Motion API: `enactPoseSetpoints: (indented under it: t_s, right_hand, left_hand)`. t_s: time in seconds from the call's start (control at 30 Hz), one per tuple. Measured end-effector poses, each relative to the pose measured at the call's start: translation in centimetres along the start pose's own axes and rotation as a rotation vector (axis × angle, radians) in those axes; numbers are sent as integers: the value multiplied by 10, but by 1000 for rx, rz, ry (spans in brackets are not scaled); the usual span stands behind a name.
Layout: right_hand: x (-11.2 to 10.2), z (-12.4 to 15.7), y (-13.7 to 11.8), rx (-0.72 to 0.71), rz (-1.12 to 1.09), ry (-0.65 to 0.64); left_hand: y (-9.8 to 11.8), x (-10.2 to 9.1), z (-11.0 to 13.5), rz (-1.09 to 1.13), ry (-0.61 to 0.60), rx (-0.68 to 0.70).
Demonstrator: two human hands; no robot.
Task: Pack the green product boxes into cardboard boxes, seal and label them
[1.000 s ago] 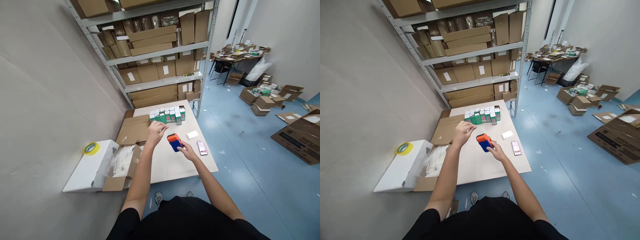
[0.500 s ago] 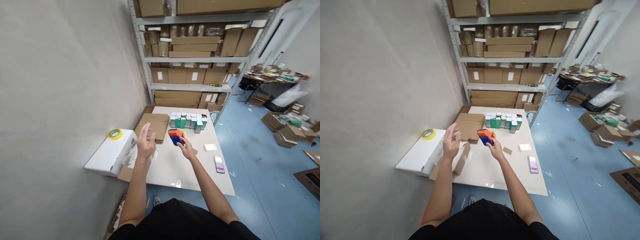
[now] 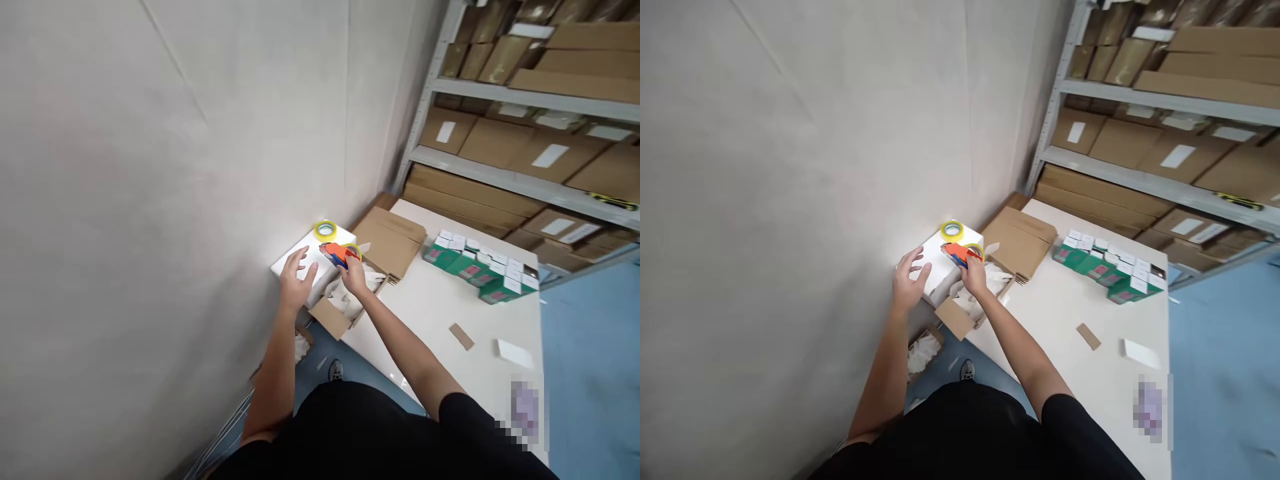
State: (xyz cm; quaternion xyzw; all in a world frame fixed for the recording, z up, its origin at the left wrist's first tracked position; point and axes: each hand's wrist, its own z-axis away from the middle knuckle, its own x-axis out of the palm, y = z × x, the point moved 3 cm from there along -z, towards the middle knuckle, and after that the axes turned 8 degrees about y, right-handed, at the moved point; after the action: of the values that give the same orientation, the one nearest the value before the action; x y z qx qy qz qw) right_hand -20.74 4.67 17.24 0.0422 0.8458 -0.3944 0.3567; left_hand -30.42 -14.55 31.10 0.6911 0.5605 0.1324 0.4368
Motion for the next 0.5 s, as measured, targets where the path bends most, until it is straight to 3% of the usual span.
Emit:
enactPoseSetpoints:
  t_s: [0.13,0.3,0.4,0.5]
  right_hand:
    - [66,-25,-25,22,160,-144]
    - [112,-39,-45,16,322,-312]
    - [119,-42,-52,6,325,-322]
    - [105,-43,-54,2,216,-217]
  left_hand:
    - [-27,-41,1,-54,4,-67]
    - [-36,-69,3,-114,38,-74]
    - [-12,-80,-7,-192,95,8]
    - [53,-94,-21,-193,207,203]
